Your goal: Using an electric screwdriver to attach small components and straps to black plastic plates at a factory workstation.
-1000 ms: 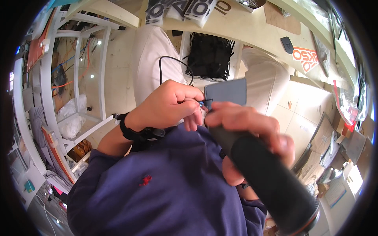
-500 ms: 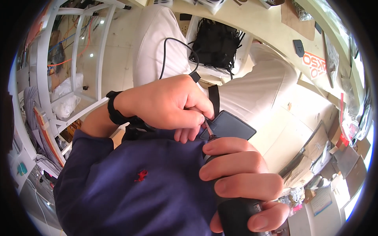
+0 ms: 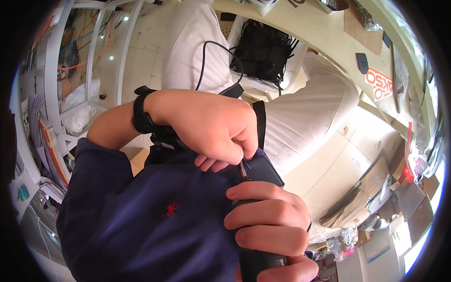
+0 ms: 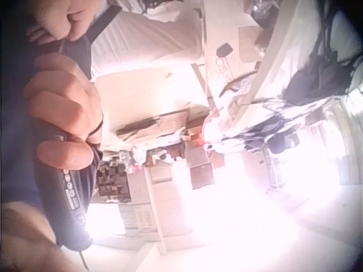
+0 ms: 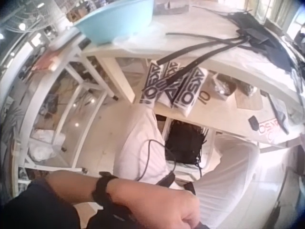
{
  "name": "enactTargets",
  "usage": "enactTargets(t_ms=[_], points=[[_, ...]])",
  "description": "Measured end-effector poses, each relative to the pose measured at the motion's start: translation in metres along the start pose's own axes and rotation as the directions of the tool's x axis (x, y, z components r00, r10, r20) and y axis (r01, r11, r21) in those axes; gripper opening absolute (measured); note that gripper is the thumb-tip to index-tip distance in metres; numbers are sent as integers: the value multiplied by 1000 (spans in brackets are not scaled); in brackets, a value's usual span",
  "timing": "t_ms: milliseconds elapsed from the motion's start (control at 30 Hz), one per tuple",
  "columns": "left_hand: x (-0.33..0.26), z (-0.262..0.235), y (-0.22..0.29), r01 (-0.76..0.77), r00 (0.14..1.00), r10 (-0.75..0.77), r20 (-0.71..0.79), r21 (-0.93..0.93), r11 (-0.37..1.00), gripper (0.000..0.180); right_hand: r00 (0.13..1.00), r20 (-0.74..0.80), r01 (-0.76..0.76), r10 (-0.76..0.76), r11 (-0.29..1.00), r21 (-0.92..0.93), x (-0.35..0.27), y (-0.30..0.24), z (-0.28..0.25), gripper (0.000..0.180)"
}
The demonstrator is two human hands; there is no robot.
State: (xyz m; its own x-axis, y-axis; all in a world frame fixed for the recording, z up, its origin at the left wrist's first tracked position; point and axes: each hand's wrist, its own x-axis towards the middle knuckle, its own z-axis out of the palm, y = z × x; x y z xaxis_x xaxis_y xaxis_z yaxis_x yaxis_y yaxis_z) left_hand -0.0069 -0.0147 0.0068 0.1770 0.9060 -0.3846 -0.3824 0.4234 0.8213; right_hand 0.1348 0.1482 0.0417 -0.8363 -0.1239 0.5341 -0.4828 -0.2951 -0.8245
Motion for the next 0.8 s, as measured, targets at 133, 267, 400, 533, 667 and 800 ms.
enactTargets(t_ms=[133, 267, 400, 533, 667, 800], points=[[3, 4, 1, 30, 998, -32, 58, 31, 999, 23, 999, 27, -41, 41, 999, 4, -2, -7, 3, 51], [6, 6, -2, 19, 998, -21, 61, 40, 999, 24, 999, -2, -41, 41, 999, 5, -5, -7, 5, 48], [5, 8, -2, 54, 996, -55, 73, 25, 998, 24, 997, 50, -52, 51, 998, 33, -6, -5, 5, 46], [8, 8, -2, 77, 994, -78, 82, 23, 997, 24, 994, 82, -83, 79, 995, 49, -5, -7, 3, 45], [9, 9, -4, 63, 995, -66, 81, 29, 998, 24, 995, 58, -77, 75, 996, 33, -6, -5, 6, 45], [10, 9, -3, 85, 992, -88, 93, 33, 996, 25, 995, 64, -78, 77, 997, 21, -5, -5, 7, 44]])
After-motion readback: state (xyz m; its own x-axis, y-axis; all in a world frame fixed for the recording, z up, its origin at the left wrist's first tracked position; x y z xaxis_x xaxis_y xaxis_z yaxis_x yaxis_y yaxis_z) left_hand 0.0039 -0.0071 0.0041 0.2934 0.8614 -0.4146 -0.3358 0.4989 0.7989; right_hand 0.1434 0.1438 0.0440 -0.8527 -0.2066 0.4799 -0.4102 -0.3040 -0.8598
